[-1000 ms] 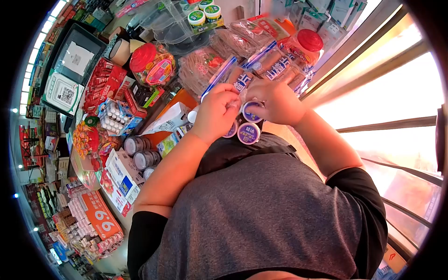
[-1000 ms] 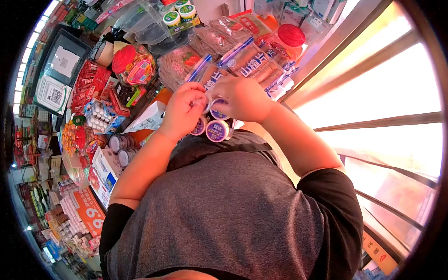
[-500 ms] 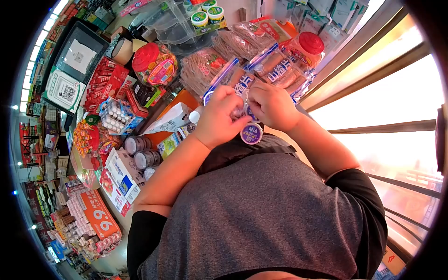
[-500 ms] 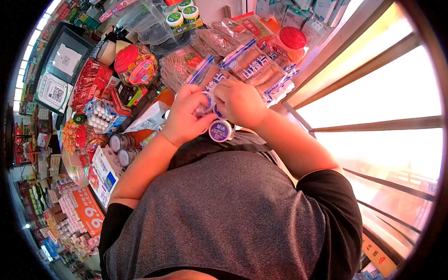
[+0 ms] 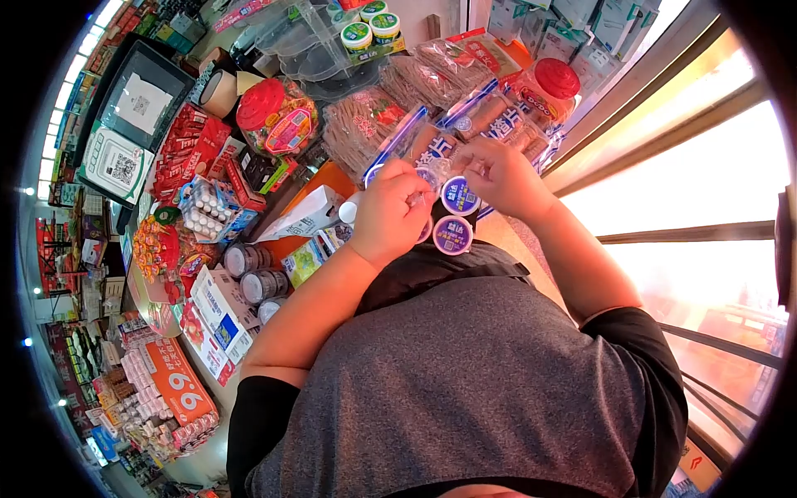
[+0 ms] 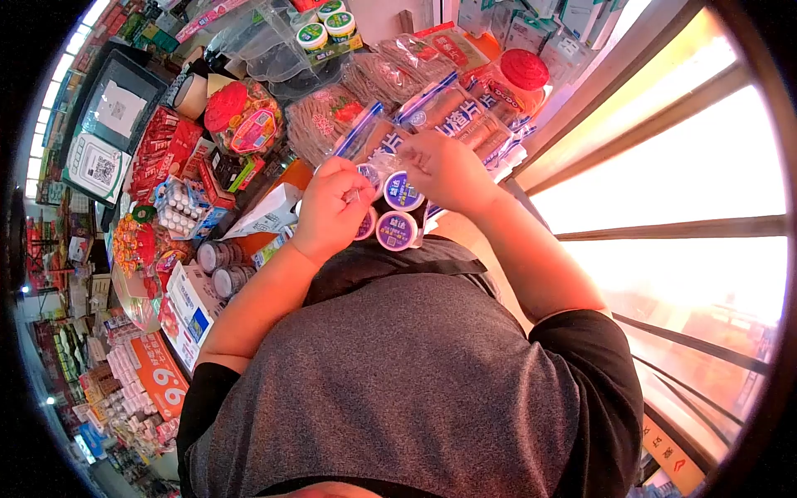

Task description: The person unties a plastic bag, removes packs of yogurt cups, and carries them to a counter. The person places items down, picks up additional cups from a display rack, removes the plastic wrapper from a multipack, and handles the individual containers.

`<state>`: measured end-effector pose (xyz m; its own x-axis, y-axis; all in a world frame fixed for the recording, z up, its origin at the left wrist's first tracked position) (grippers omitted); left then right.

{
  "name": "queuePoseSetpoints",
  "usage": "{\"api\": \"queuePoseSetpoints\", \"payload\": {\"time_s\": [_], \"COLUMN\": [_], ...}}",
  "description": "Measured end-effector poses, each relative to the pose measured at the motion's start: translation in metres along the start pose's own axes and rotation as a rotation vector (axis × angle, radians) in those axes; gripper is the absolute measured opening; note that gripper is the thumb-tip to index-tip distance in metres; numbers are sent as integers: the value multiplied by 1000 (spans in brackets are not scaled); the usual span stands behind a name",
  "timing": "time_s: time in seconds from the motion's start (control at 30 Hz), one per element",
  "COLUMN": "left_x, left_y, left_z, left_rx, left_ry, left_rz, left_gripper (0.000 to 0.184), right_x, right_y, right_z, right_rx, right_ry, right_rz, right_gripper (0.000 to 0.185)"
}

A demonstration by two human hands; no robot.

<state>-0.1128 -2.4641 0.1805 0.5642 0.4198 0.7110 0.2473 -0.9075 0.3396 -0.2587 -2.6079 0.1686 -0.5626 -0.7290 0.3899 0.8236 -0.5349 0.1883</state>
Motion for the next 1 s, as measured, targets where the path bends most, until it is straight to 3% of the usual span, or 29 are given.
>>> {"api": "queuePoseSetpoints", "payload": {"time_s": [0.1, 0.2, 0.3, 0.4, 0.5, 0.63, 0.73, 0.9, 1.0], "left_x": [0, 2, 2, -1, -2, -3, -3, 3, -5], "left_y": [2, 5, 7, 7, 9, 14, 15, 15, 13], "left_z": [-6, -15, -16, -8, -3, -1, -1, -25, -15], "left_rx": [40, 21, 21, 32, 55, 84, 68, 73, -42], "left_ry": [42, 107, 156, 168, 167, 104, 102, 291, 328], "left_rz": [49, 42, 19, 31, 43, 36, 17, 29, 64], "left_gripper": [11, 12, 12, 11, 10, 9, 9, 13, 14], "right_x": [2, 4, -1, -2, -2, -9, -19, -20, -21], "right_y": [8, 14, 18, 24, 26, 20, 19, 14, 13], "right_z": [-27, -37, -35, -38, -8, 22, 28, 37, 34], "right_rx": [-196, -225, -120, -228, 9, 303, 412, 503, 576], "right_ry": [293, 370, 383, 419, 210, -193, -375, -370, -390], "right_rz": [128, 240, 297, 307, 346, 216, 151, 46, 69], "right_gripper": [26, 28, 27, 27, 23, 20, 15, 12, 13]}}
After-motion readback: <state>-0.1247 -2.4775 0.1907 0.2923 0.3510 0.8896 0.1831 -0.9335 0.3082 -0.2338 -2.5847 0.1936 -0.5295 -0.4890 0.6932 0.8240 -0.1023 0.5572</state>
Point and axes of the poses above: each hand's wrist, its own y-axis towards the middle knuckle, its own x-axis out of the back of the hand, z = x × y, the point moved 4 cm from there along y, towards the middle knuckle, and after that the axes turned 11 degrees about y, right-handed, at the moved point
